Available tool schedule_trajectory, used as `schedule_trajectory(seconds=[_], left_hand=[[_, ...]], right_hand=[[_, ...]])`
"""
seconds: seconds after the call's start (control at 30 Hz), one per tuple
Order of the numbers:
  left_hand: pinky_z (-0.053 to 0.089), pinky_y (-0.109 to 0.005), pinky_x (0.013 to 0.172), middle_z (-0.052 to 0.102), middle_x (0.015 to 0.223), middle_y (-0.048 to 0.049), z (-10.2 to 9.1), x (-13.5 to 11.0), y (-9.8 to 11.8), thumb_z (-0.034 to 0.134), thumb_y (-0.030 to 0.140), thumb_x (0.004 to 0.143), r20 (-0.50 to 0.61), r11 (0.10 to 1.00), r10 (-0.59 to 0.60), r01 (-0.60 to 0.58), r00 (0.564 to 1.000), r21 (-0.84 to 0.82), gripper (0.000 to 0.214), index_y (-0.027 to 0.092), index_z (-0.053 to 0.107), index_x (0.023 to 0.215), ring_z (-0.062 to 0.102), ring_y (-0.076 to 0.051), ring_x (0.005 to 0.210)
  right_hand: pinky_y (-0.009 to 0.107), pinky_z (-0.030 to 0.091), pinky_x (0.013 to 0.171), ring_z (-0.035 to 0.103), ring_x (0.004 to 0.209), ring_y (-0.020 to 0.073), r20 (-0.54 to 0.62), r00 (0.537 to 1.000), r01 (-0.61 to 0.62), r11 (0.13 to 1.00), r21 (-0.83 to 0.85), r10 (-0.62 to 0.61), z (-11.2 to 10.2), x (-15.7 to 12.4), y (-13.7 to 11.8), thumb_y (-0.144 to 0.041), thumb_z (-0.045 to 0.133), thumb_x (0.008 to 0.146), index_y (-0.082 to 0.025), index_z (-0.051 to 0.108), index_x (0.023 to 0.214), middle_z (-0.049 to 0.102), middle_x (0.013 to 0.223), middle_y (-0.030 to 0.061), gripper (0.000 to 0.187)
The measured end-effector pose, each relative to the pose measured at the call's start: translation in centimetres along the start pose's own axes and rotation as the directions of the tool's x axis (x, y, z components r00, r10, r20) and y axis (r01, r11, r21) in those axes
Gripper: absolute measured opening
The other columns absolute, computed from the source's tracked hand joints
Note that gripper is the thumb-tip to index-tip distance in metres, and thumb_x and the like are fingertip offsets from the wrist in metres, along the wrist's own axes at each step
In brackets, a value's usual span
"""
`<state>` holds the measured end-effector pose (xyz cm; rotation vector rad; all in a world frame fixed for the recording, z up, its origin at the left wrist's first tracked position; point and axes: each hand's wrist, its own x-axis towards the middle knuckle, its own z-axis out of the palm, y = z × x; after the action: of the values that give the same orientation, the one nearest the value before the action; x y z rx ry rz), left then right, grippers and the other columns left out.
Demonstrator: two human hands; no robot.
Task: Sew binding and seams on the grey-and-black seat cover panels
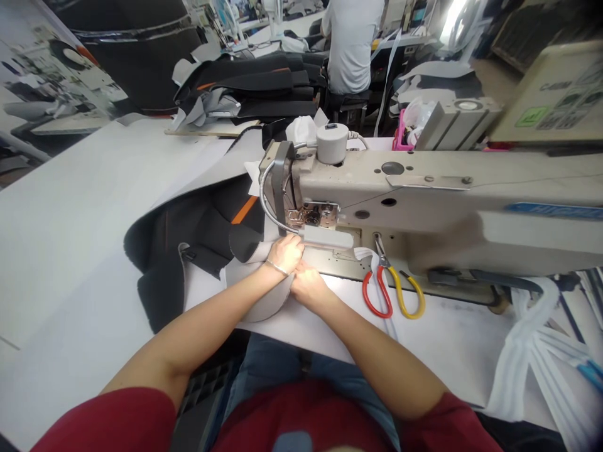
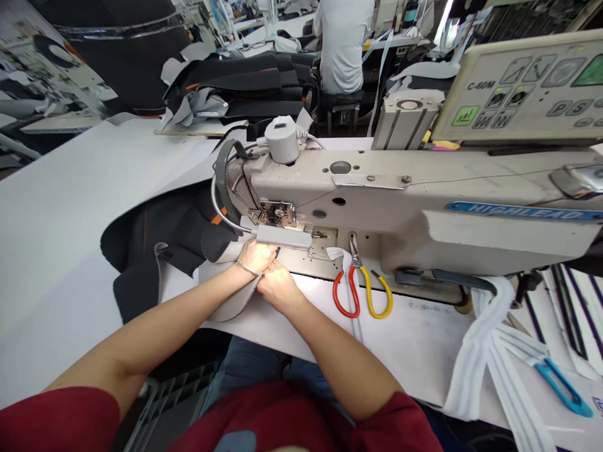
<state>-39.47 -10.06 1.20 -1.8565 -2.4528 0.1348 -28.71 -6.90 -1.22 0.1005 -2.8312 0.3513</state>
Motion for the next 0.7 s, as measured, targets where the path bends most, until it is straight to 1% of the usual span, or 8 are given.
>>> schedule_trajectory(seconds=[0.17,0.3,0.57,0.7], left_hand=[[0.041,-0.026,0.069,0.058,0.082,-0.0066,-0.4,0.0,0.1,0.037,0.023,0.081,0.011,0.999,-0.037,0.037,0.999,-0.009,0.024,0.017,0.061,0.08,0.051,-0.017,0.085],[0.041,-0.028,0.069,0.058,0.079,-0.0079,-0.6,0.0,0.1,0.036,0.024,0.082,0.028,0.999,-0.01,0.009,1.0,0.031,0.027,0.016,0.061,0.081,0.05,-0.019,0.088],[0.039,-0.029,0.07,0.058,0.077,-0.0078,0.4,0.0,0.0,0.031,0.025,0.084,0.018,0.999,-0.032,0.031,0.999,0.017,0.031,0.016,0.061,0.084,0.052,-0.019,0.083],[0.039,-0.03,0.068,0.058,0.079,-0.008,0.2,0.1,0.0,0.033,0.025,0.083,0.052,0.999,-0.038,0.037,0.998,0.029,0.029,0.017,0.062,0.083,0.052,-0.019,0.083]], right_hand=[[0.032,0.041,0.08,0.053,0.088,0.0213,0.006,1.0,-0.004,1.0,0.014,0.004,-0.1,0.1,0.0,-0.009,0.049,0.071,-0.009,0.064,0.083,0.062,0.087,0.0133,0.02],[0.033,0.04,0.082,0.053,0.089,0.0216,0.006,1.0,-0.003,1.0,0.011,0.003,0.0,0.0,0.1,-0.01,0.048,0.072,-0.009,0.064,0.084,0.062,0.088,0.0129,0.02],[0.035,0.036,0.088,0.052,0.091,0.0222,0.002,1.0,0.023,1.0,-0.001,-0.023,0.3,0.0,0.0,-0.01,0.049,0.071,-0.01,0.065,0.082,0.063,0.086,0.012,0.019],[0.035,0.035,0.089,0.052,0.089,0.0218,-0.03,0.999,0.026,1.0,0.004,-0.026,0.4,0.0,0.2,-0.01,0.049,0.071,-0.01,0.065,0.081,0.063,0.085,0.0122,0.018]])
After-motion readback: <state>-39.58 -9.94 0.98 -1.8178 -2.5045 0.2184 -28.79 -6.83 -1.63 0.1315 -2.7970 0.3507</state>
